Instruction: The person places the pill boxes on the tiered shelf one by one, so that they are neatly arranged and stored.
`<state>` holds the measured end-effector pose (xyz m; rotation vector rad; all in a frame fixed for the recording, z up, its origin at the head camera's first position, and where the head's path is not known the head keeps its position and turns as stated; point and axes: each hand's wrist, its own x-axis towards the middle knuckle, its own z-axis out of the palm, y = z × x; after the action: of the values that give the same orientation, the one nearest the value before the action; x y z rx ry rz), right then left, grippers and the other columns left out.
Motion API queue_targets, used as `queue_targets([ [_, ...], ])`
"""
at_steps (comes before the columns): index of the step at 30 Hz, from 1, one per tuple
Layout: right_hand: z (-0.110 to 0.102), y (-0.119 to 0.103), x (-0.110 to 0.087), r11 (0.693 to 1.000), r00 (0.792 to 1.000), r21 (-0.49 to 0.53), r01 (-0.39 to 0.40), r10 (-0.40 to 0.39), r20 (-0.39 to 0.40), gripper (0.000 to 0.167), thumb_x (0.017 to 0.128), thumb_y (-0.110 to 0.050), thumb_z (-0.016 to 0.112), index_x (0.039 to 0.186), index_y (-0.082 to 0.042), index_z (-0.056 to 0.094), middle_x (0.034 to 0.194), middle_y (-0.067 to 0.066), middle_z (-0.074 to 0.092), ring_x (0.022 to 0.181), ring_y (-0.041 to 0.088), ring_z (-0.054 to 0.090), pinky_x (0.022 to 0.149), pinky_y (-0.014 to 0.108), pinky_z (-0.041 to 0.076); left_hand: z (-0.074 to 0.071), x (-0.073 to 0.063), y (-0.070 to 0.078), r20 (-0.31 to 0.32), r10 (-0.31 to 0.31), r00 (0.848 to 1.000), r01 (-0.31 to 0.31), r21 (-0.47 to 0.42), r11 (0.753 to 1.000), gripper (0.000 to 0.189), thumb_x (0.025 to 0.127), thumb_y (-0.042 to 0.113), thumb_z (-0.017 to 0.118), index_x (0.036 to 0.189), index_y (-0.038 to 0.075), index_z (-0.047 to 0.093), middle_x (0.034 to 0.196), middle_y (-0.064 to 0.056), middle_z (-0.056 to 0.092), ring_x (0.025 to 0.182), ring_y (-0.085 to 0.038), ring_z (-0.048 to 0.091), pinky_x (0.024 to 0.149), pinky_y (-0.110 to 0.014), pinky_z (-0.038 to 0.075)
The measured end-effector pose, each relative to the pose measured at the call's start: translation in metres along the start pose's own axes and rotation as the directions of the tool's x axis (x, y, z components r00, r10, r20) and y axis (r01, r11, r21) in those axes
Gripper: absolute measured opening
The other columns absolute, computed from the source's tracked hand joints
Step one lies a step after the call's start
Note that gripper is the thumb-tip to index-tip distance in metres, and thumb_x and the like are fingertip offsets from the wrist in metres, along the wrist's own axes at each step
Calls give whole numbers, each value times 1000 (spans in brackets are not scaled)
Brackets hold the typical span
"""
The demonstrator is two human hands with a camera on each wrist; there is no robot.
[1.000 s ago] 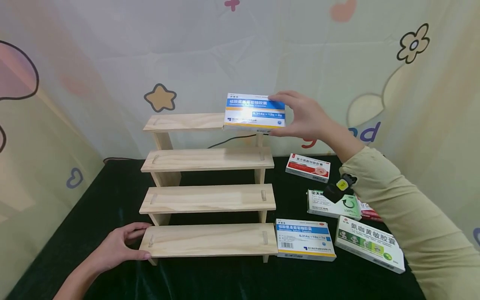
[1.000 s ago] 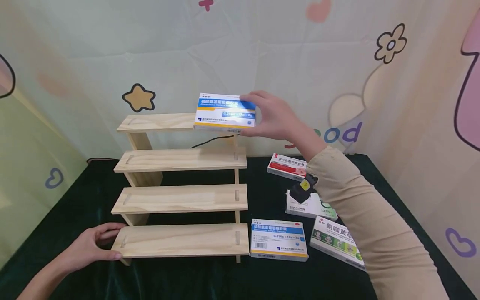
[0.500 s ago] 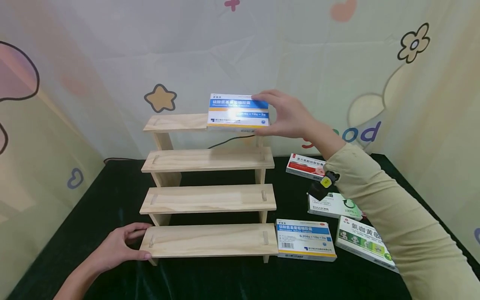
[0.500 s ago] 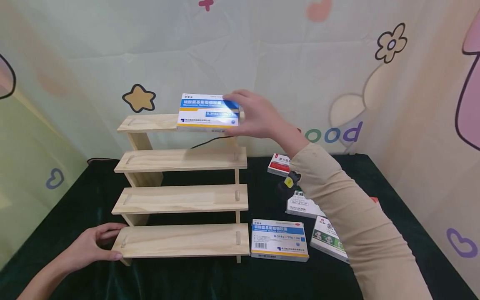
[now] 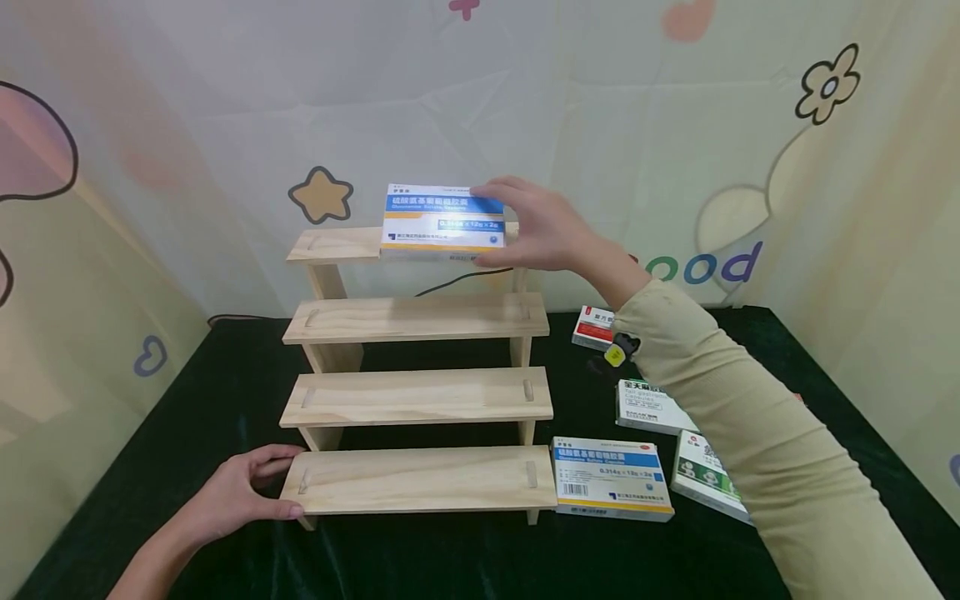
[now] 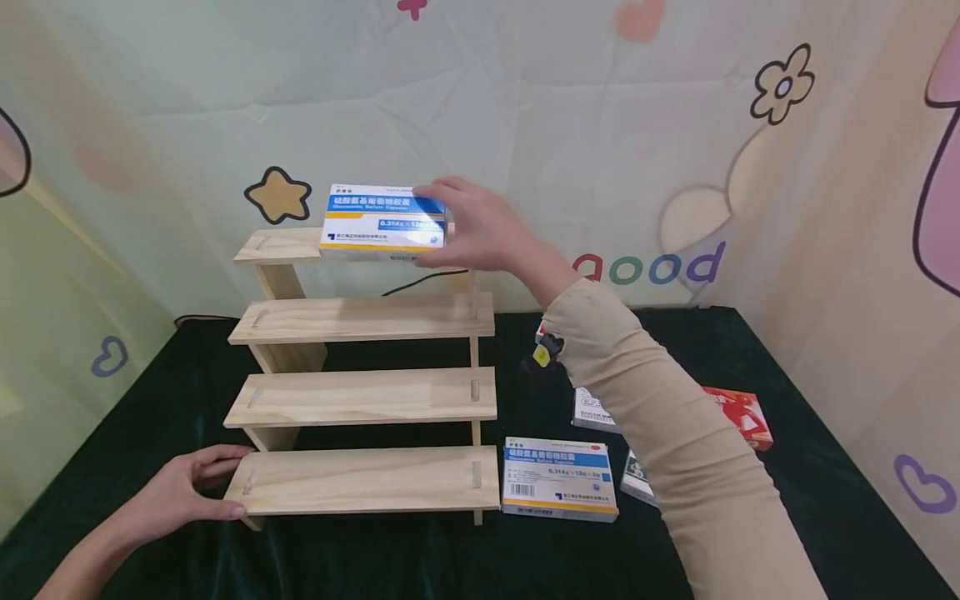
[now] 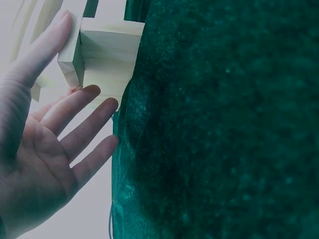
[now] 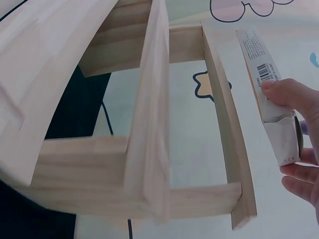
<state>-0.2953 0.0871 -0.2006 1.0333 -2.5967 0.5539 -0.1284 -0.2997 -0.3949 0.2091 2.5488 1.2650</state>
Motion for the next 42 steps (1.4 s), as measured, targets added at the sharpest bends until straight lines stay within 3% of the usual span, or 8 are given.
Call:
queue_targets([
  [11,8,-9,16,999,1000,40,5,-5,18,74,69,-41,73,133,-15,45,133,2,44,116,18,42,91,36,38,0,-1,-2,2,-2,1000,2,-9,1000,70,73,24,75,127,-5,43,125,-27,50,114,-38,49,80,-35,45],
  [28,17,-27,38,987,999,157,41,-45,22,71,69,-37,75,130,-11,48,129,2,49,112,15,44,92,31,36,0,-5,1,5,0,1000,0,-3,1000,69,75,23,74,128,-7,41,125,-27,49,115,-40,48,83,-43,45],
  [42,31,-35,52,982,997,187,-24,11,70,72,71,-38,73,133,-11,47,133,3,45,110,15,44,87,25,39,0,-6,3,6,-1,1000,1,1,1000,68,75,24,74,127,-7,42,125,-27,49,115,-40,48,84,-45,44],
])
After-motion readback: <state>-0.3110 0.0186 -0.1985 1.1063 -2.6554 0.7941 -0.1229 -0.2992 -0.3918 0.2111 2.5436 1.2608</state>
